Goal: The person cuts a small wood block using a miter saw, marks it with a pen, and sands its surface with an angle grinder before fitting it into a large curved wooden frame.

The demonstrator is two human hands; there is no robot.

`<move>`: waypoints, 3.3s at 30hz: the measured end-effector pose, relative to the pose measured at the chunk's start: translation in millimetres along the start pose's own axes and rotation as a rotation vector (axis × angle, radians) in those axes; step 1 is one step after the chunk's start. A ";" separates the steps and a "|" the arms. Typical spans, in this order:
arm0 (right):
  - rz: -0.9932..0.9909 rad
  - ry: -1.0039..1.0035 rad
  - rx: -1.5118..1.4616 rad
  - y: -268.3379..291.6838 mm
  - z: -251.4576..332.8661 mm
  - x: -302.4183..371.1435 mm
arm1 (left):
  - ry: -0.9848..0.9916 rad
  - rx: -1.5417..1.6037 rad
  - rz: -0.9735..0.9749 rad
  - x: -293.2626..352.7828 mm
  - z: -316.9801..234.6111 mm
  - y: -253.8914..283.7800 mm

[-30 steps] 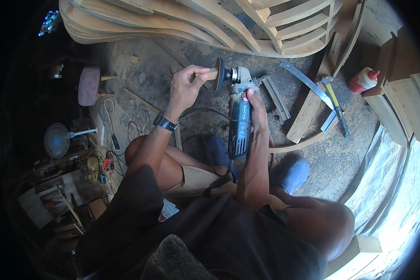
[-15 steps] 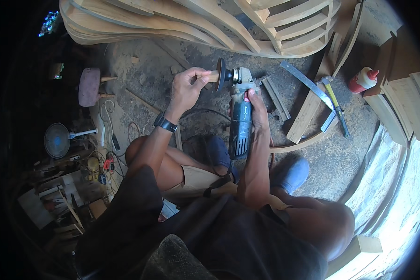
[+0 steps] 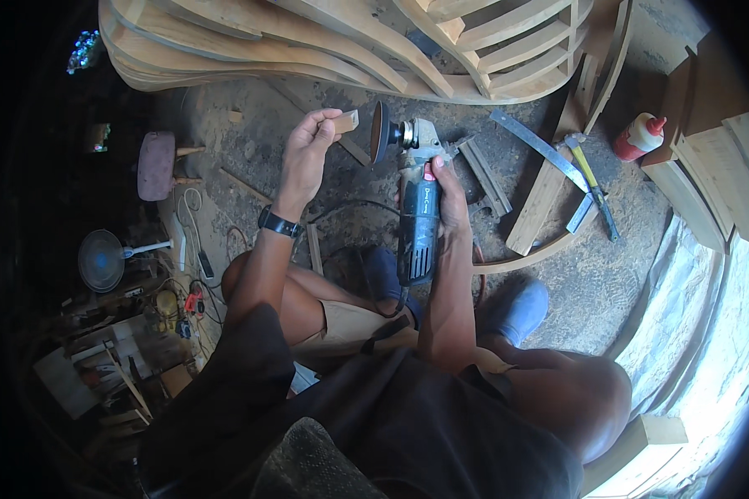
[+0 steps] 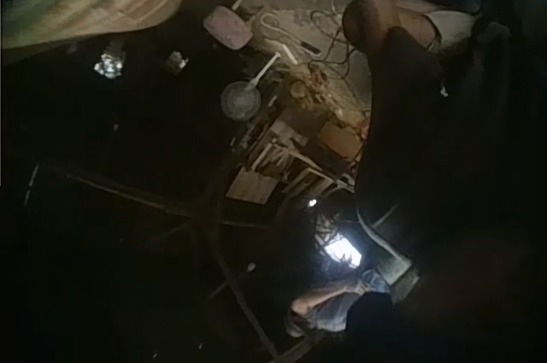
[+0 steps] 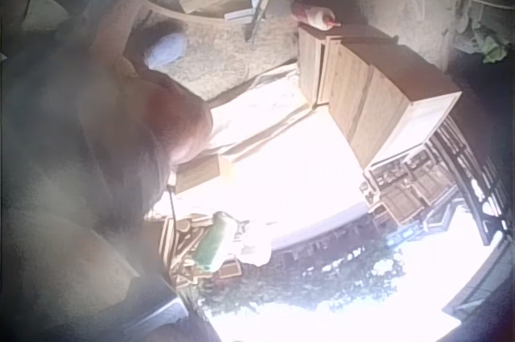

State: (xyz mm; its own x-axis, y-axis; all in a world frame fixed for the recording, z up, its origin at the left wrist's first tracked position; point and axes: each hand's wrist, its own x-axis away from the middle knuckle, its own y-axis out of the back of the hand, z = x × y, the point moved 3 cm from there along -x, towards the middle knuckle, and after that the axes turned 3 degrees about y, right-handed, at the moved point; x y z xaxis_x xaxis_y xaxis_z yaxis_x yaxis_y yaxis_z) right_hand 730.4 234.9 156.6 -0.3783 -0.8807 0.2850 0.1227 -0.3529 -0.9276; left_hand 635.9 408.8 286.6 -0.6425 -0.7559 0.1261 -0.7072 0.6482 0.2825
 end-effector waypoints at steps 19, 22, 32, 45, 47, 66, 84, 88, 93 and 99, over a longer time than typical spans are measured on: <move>0.050 0.041 0.030 -7.8 2.1 -0.1 | -0.002 -0.047 -0.030 3.7 5.7 -15.5; 0.044 0.043 0.051 -7.2 1.6 0.3 | -0.031 -0.108 -0.049 4.9 9.4 -14.3; 0.019 0.042 0.054 -7.4 0.7 1.2 | -0.073 -0.183 -0.082 8.3 8.4 -14.9; -0.015 0.040 0.069 -6.4 1.3 2.8 | -0.067 -0.174 -0.060 9.2 13.7 -14.8; -0.009 0.039 0.071 -6.7 1.1 2.7 | -0.081 -0.170 -0.066 8.6 15.0 -15.1; 0.056 0.019 0.022 -3.6 0.3 0.3 | -0.065 -0.306 -0.054 5.2 -2.2 -16.2; 0.007 0.030 0.073 -2.7 2.1 2.5 | -0.168 -0.477 -0.083 12.2 -6.8 -18.8; 0.010 0.027 0.073 -3.5 1.9 2.5 | -0.177 -0.501 -0.093 13.2 -9.8 -20.4; 0.009 0.012 0.075 -1.0 0.9 1.5 | -0.149 -0.497 -0.083 14.0 -9.2 -20.3; 0.001 0.007 0.073 2.3 1.3 2.2 | -0.181 -0.506 -0.070 13.8 -10.1 -21.5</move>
State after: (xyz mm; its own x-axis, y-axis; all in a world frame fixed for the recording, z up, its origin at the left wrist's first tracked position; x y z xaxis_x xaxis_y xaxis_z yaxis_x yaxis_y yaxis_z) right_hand 731.0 231.8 155.5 -0.3846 -0.8790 0.2820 0.1899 -0.3743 -0.9076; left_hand 645.3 383.5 291.9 -0.6712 -0.7387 -0.0624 -0.5481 0.4378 0.7127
